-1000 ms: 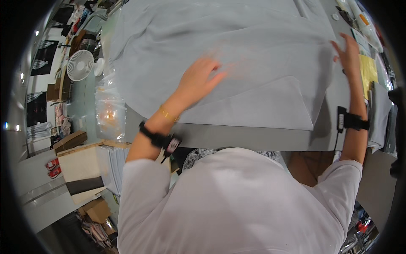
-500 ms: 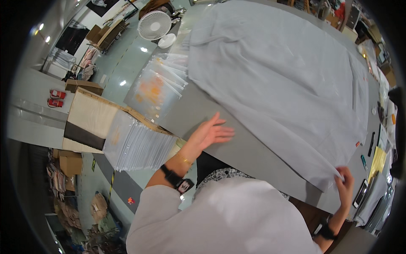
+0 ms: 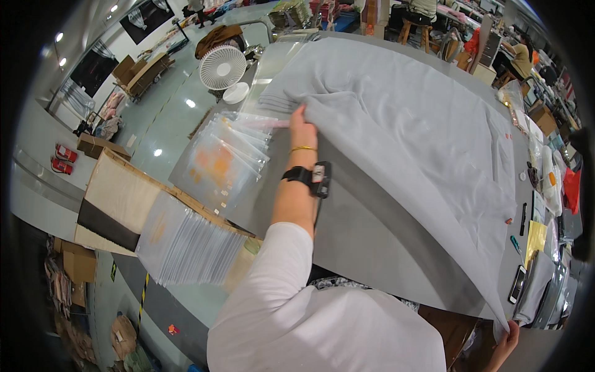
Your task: The person folds gray garments and places them into clear plastic bags on a work table. They smooth the fabric, seal the bags, and stack the packaged items. The process is repeated for multiple garments.
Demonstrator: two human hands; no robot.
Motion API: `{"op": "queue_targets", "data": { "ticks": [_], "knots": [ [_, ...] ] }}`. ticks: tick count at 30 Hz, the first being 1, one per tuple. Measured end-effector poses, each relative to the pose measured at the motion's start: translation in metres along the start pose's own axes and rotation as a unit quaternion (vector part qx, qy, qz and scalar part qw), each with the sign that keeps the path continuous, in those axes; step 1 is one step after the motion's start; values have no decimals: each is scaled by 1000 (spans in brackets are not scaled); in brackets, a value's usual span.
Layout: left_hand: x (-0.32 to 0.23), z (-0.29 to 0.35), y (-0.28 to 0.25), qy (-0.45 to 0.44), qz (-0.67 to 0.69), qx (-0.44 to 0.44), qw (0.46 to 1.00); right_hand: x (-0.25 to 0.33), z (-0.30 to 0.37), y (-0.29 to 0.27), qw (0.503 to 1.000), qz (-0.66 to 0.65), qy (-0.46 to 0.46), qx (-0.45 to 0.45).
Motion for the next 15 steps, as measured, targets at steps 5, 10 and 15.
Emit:
{"op": "queue_targets", "data": {
  "ticks": [5,10,15],
  "knots": [
    [-140,41,-30,222,-120,68,965,-34,-23,29,997,-63,-19,-29],
    [-297,111,-79,442,-182,-124,870,-12,-34,77,984,-169,52,12],
    [-360,142,-130,448,-308,-205,814,-51,-73,114,951,-254,165,-67]
  ]
}}
Point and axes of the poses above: each hand's wrist, its own z-axis away from the middle knuckle, its own y-axis out of the palm, x = y × z, the point moved 6 cm from there along -z, towards the middle knuckle, and after that the axes turned 10 degrees about z, right-handed, at the moved point
